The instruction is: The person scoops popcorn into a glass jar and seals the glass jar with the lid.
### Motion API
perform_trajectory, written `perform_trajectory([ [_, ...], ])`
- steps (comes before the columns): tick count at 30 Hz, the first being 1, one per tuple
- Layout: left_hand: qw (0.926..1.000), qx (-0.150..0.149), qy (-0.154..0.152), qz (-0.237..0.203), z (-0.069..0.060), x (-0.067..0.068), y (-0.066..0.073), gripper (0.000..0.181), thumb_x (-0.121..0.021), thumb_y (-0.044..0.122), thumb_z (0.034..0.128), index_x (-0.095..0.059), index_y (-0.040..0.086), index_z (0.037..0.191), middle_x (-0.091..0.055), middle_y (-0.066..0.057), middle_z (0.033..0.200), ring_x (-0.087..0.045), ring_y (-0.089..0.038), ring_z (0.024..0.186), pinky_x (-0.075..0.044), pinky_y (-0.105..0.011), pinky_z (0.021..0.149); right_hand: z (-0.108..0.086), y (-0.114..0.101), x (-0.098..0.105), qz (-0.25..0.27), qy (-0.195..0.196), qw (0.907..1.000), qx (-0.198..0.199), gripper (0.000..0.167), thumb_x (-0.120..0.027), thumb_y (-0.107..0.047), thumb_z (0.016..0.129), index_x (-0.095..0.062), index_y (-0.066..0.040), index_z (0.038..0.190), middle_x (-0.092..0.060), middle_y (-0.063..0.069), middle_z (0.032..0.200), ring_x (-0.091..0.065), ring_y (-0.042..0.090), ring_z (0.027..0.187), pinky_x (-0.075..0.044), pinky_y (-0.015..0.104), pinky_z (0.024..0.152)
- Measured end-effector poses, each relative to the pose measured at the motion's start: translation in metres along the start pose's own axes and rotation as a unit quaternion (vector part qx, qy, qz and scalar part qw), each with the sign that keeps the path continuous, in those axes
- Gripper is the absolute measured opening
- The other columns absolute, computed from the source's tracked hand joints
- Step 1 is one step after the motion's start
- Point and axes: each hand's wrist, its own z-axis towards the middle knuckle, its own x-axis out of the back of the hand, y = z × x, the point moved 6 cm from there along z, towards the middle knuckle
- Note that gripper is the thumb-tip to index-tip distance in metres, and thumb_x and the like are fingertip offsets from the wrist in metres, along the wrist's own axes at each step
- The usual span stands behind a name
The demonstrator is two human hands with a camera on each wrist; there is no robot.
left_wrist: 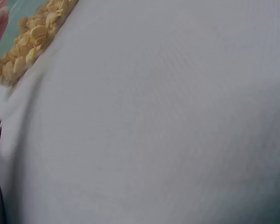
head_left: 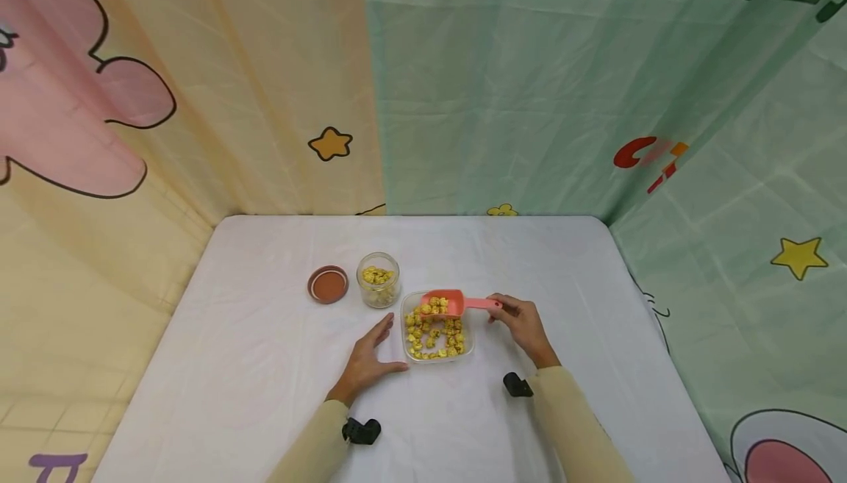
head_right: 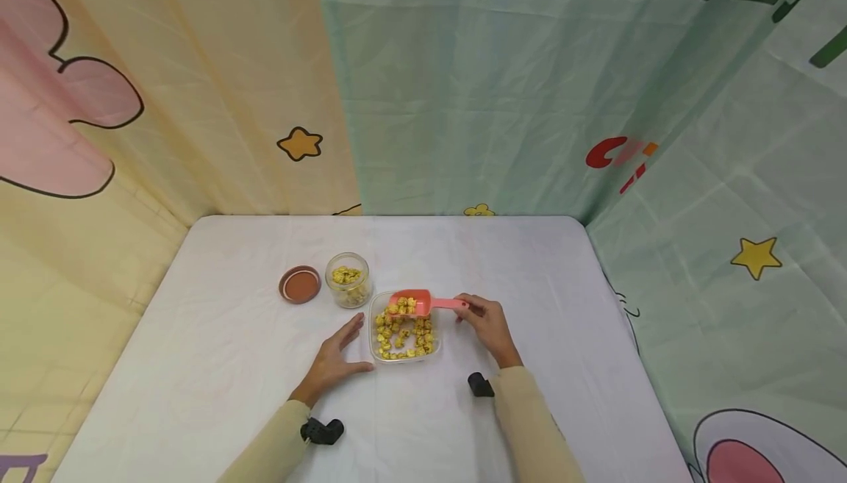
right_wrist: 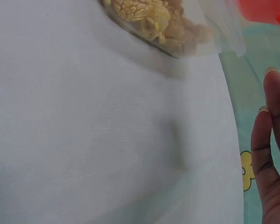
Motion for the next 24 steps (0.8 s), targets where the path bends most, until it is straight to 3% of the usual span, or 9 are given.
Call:
perform_trajectory([
  [3, 0.9999, 0.009, 0.011, 0.006, -0.002, 0.007, -0.003, 0.104, -0.09, 0.023, 0.0634, -0.034, 0.011, 0.15, -0.038, -0.009, 0.152, -0.041, -0.03, 0.135, -0.038, -0.039, 0.11, 0.001, -0.015, 0.0, -0.008, -0.003, 1.0, 0.001, 0.023, -0.062, -0.004, 0.092, -0.066, 0.008, 0.111, -0.063, 0.031, 0.089, -0.062, 0.041, 0.08, -0.052, 0.058, 0.082],
  [5, 0.9996, 0.013, 0.021, 0.013, -0.003, 0.013, -0.005, 0.104, -0.091, 0.023, 0.063, -0.035, 0.011, 0.15, -0.039, -0.009, 0.151, -0.042, -0.03, 0.135, -0.038, -0.04, 0.11, 0.006, -0.011, 0.001, -0.007, -0.001, 1.0, 0.001, 0.023, -0.062, -0.004, 0.092, -0.066, 0.008, 0.111, -0.063, 0.031, 0.09, -0.063, 0.039, 0.08, -0.052, 0.06, 0.083],
  [10, 0.9987, 0.007, 0.047, 0.017, -0.004, 0.028, -0.008, 0.102, -0.091, 0.019, 0.0623, -0.037, 0.007, 0.148, -0.042, -0.011, 0.149, -0.041, -0.03, 0.135, -0.036, -0.041, 0.111, 0.02, 0.007, 0.004, -0.001, 0.007, 1.0, -0.001, 0.025, -0.064, -0.011, 0.092, -0.068, 0.003, 0.112, -0.064, 0.029, 0.091, -0.064, 0.024, 0.077, -0.056, 0.051, 0.082],
  [18, 0.9966, 0.031, 0.074, 0.017, 0.0, 0.054, -0.013, 0.1, -0.089, 0.02, 0.0652, -0.036, 0.005, 0.148, -0.042, -0.014, 0.148, -0.04, -0.034, 0.135, -0.036, -0.042, 0.111, 0.032, -0.002, 0.005, -0.015, 0.024, 0.9995, -0.017, 0.026, -0.066, -0.019, 0.091, -0.069, -0.003, 0.112, -0.064, 0.027, 0.097, -0.064, 0.018, 0.078, -0.055, 0.023, 0.079],
  [24, 0.9953, 0.026, 0.093, 0.006, 0.009, 0.074, -0.005, 0.099, -0.088, 0.019, 0.0677, -0.033, 0.006, 0.149, -0.042, -0.015, 0.148, -0.039, -0.033, 0.136, -0.035, -0.043, 0.113, 0.042, -0.013, 0.005, -0.005, 0.027, 0.9995, -0.014, 0.026, -0.066, -0.021, 0.091, -0.07, -0.004, 0.111, -0.064, 0.026, 0.096, -0.064, 0.022, 0.081, -0.055, 0.026, 0.081],
])
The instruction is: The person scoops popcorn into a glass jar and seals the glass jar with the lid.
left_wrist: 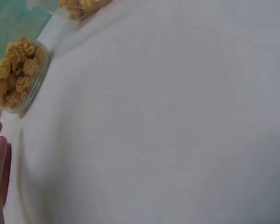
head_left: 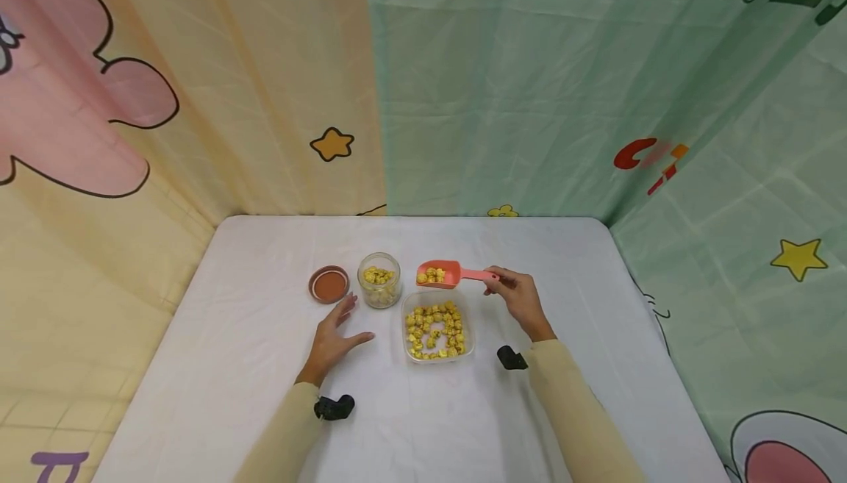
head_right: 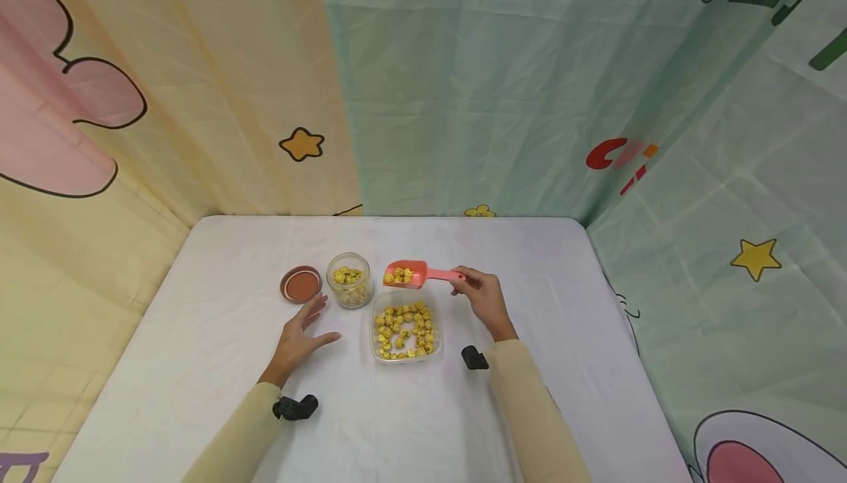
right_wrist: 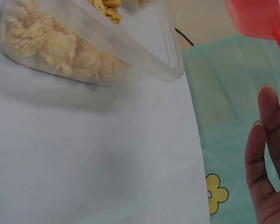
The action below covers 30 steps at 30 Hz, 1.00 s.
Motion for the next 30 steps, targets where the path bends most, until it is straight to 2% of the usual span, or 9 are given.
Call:
perform_trajectory([
  [6, 0.9998, -0.009, 0.017, -0.004, 0.015, 0.01, 0.011, 0.091, -0.085, 0.017, 0.0722, -0.036, 0.004, 0.147, -0.043, -0.015, 0.147, -0.039, -0.032, 0.135, -0.034, -0.043, 0.113, 0.011, -0.012, -0.002, -0.004, -0.005, 0.9999, 0.012, 0.027, -0.066, -0.024, 0.09, -0.07, -0.005, 0.11, -0.066, 0.009, 0.087, -0.064, 0.021, 0.081, -0.055, 0.024, 0.08],
  [14, 0.9996, -0.014, 0.022, -0.001, 0.034, 0.013, 0.023, 0.088, -0.083, 0.016, 0.0758, -0.034, 0.005, 0.148, -0.039, -0.014, 0.15, -0.036, -0.03, 0.137, -0.033, -0.042, 0.114, 0.023, -0.027, -0.011, -0.007, -0.017, 0.9996, 0.021, 0.028, -0.065, -0.023, 0.091, -0.07, -0.003, 0.11, -0.066, 0.008, 0.085, -0.063, 0.021, 0.08, -0.054, 0.024, 0.078],
  [18, 0.9996, -0.013, 0.022, -0.013, 0.039, 0.012, 0.029, 0.087, -0.082, 0.015, 0.0772, -0.033, 0.005, 0.148, -0.038, -0.013, 0.151, -0.035, -0.03, 0.138, -0.032, -0.042, 0.115, 0.028, -0.03, -0.015, -0.006, -0.019, 0.9996, 0.021, 0.027, -0.065, -0.021, 0.091, -0.07, -0.003, 0.11, -0.066, 0.009, 0.085, -0.062, 0.024, 0.08, -0.055, 0.032, 0.081],
  [24, 0.9998, 0.009, 0.014, -0.013, 0.045, 0.011, 0.033, 0.088, -0.081, 0.018, 0.0778, -0.032, 0.008, 0.15, -0.035, -0.012, 0.152, -0.033, -0.029, 0.14, -0.032, -0.041, 0.115, 0.036, -0.032, -0.022, 0.008, -0.024, 0.9988, 0.042, 0.025, -0.065, -0.02, 0.091, -0.071, -0.002, 0.108, -0.067, 0.008, 0.083, -0.063, 0.021, 0.075, -0.056, 0.044, 0.079],
  [30, 0.9999, 0.004, 0.003, -0.013, 0.051, 0.006, 0.036, 0.088, -0.081, 0.015, 0.0775, -0.031, 0.007, 0.15, -0.034, -0.013, 0.153, -0.032, -0.029, 0.14, -0.032, -0.041, 0.115, 0.041, -0.036, -0.03, 0.013, -0.037, 0.9977, 0.055, 0.025, -0.065, -0.018, 0.092, -0.07, 0.0, 0.109, -0.067, 0.006, 0.081, -0.064, 0.017, 0.073, -0.055, 0.03, 0.072],
])
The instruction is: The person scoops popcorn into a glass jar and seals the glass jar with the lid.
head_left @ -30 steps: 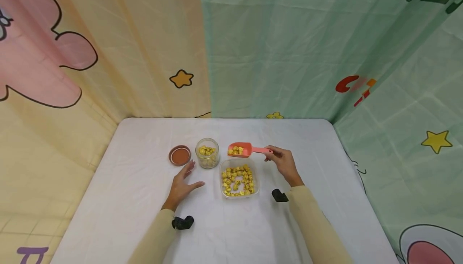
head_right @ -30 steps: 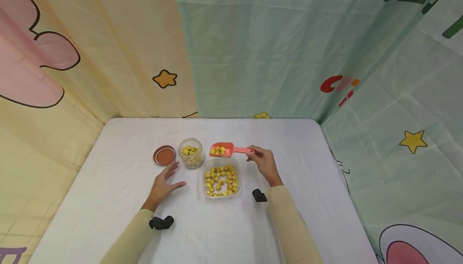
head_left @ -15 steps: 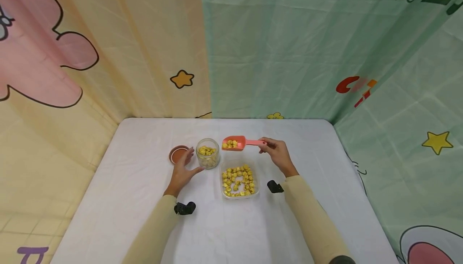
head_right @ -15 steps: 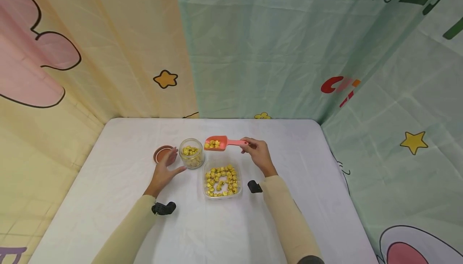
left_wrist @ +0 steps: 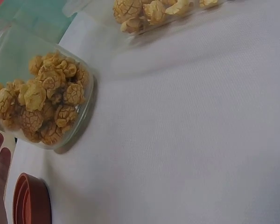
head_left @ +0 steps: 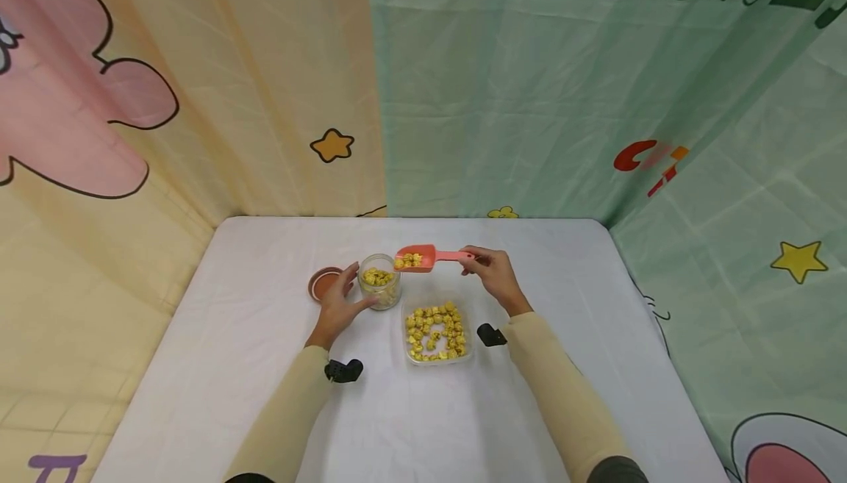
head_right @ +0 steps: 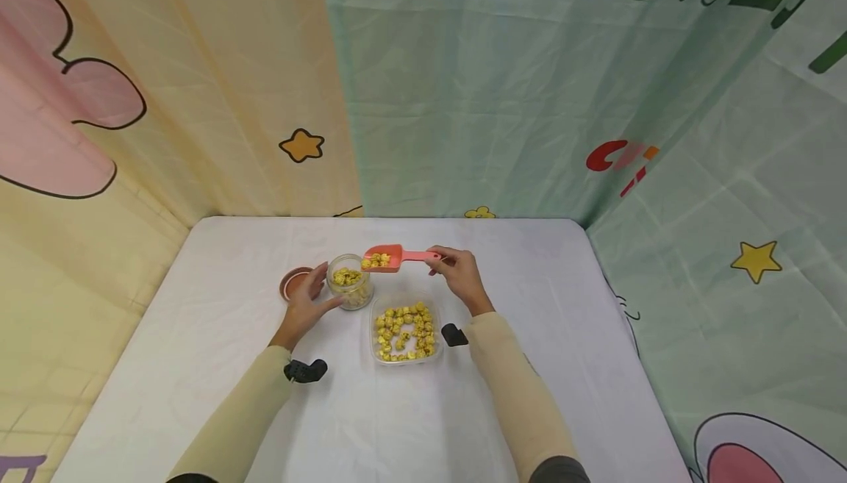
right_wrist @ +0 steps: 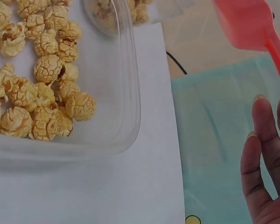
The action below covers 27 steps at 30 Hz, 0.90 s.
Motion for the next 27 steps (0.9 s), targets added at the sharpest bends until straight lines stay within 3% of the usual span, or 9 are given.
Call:
perform_trajectory([
  [4, 0.9999, -0.005, -0.004, 0.01, 0.004, -0.003, 0.002, 0.089, -0.081, 0.015, 0.078, -0.03, 0.007, 0.15, -0.034, -0.013, 0.153, -0.032, -0.031, 0.14, -0.031, -0.041, 0.115, 0.004, -0.003, -0.005, -0.005, -0.001, 1.0, 0.002, 0.024, -0.065, -0.016, 0.092, -0.07, 0.001, 0.108, -0.067, 0.007, 0.081, -0.064, 0.022, 0.074, -0.055, 0.028, 0.072],
  [7, 0.9998, 0.006, -0.006, 0.017, 0.006, -0.005, 0.003, 0.089, -0.081, 0.017, 0.0787, -0.029, 0.01, 0.151, -0.034, -0.012, 0.153, -0.033, -0.031, 0.14, -0.032, -0.042, 0.115, 0.004, -0.011, -0.008, -0.004, -0.007, 1.0, 0.001, 0.023, -0.064, -0.012, 0.092, -0.07, 0.003, 0.108, -0.066, 0.01, 0.082, -0.064, 0.029, 0.076, -0.056, 0.04, 0.077],
  [9, 0.9997, 0.013, -0.009, 0.021, 0.007, -0.006, 0.003, 0.089, -0.081, 0.018, 0.079, -0.029, 0.012, 0.152, -0.035, -0.012, 0.153, -0.033, -0.03, 0.14, -0.033, -0.042, 0.114, 0.003, -0.018, -0.01, -0.007, -0.01, 0.9999, 0.004, 0.023, -0.064, -0.011, 0.093, -0.069, 0.005, 0.108, -0.067, 0.012, 0.083, -0.064, 0.032, 0.077, -0.056, 0.04, 0.075],
  [12, 0.9995, 0.022, -0.012, 0.02, 0.009, -0.007, 0.002, 0.09, -0.08, 0.019, 0.0794, -0.028, 0.013, 0.152, -0.036, -0.013, 0.152, -0.033, -0.03, 0.14, -0.034, -0.043, 0.114, 0.005, -0.019, -0.014, -0.01, -0.013, 0.9998, 0.014, 0.022, -0.064, -0.009, 0.092, -0.069, 0.006, 0.107, -0.067, 0.013, 0.083, -0.064, 0.03, 0.075, -0.055, 0.035, 0.071],
  [14, 0.9993, 0.029, -0.012, 0.018, 0.01, -0.008, 0.002, 0.09, -0.08, 0.02, 0.0797, -0.027, 0.013, 0.152, -0.036, -0.013, 0.152, -0.032, -0.031, 0.14, -0.034, -0.045, 0.114, 0.008, -0.015, -0.016, -0.019, -0.013, 0.9995, 0.021, 0.022, -0.065, -0.012, 0.092, -0.07, 0.004, 0.106, -0.068, 0.011, 0.082, -0.064, 0.023, 0.072, -0.051, 0.026, 0.065],
  [18, 0.999, 0.039, -0.013, 0.018, 0.011, -0.009, 0.001, 0.09, -0.08, 0.022, 0.0799, -0.027, 0.014, 0.153, -0.035, -0.013, 0.153, -0.031, -0.032, 0.14, -0.034, -0.046, 0.113, 0.011, -0.011, -0.02, -0.03, -0.015, 0.9991, 0.025, 0.02, -0.066, -0.015, 0.091, -0.072, 0.0, 0.104, -0.068, 0.009, 0.081, -0.064, 0.018, 0.07, -0.053, 0.035, 0.065],
  [22, 0.9991, 0.035, -0.014, 0.021, 0.012, -0.009, 0.001, 0.09, -0.08, 0.021, 0.0795, -0.027, 0.013, 0.152, -0.033, -0.014, 0.153, -0.032, -0.033, 0.14, -0.034, -0.045, 0.113, 0.011, -0.015, -0.023, -0.042, -0.019, 0.9982, 0.039, 0.021, -0.067, -0.017, 0.091, -0.072, -0.002, 0.104, -0.068, 0.01, 0.082, -0.065, 0.024, 0.071, -0.055, 0.043, 0.069],
  [27, 0.999, 0.033, -0.013, 0.025, 0.013, -0.009, 0.001, 0.09, -0.081, 0.021, 0.0789, -0.028, 0.012, 0.152, -0.034, -0.014, 0.153, -0.033, -0.032, 0.14, -0.034, -0.044, 0.113, 0.012, -0.021, -0.026, -0.069, -0.028, 0.9957, 0.054, 0.021, -0.066, -0.019, 0.092, -0.072, -0.003, 0.103, -0.068, 0.01, 0.083, -0.065, 0.028, 0.071, -0.053, 0.034, 0.067],
])
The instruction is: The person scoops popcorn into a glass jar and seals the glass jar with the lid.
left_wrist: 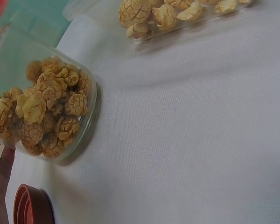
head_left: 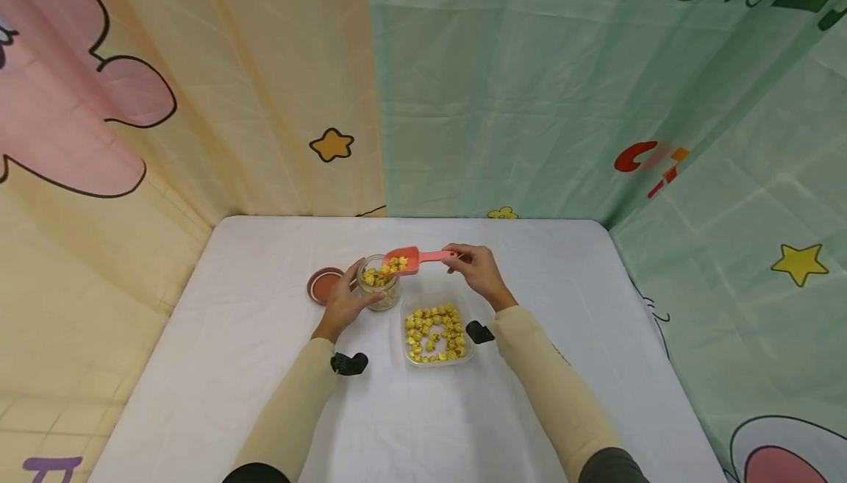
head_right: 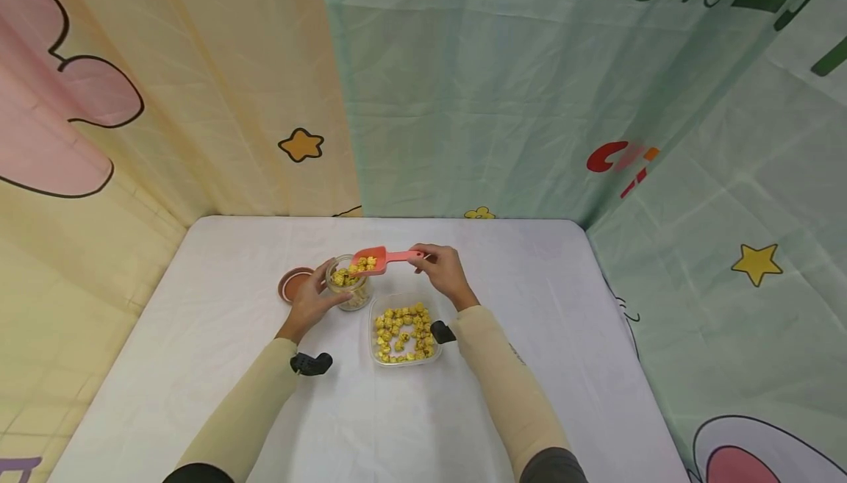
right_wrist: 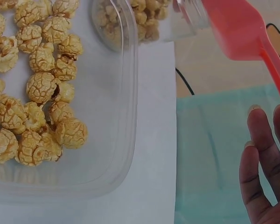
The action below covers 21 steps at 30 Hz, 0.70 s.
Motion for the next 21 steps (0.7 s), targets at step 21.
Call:
perform_trajectory([
  [21, 1.0, 0.004, -0.004, -0.001, 0.002, -0.001, -0.003, 0.091, -0.081, 0.024, 0.0786, -0.028, 0.014, 0.152, -0.034, -0.015, 0.153, -0.033, -0.033, 0.139, -0.036, -0.045, 0.112, 0.014, -0.056, -0.002, -0.158, -0.047, 0.9848, 0.053, 0.024, -0.069, -0.017, 0.089, -0.072, -0.002, 0.108, -0.071, 0.01, 0.091, -0.061, 0.02, 0.067, -0.05, 0.028, 0.059],
])
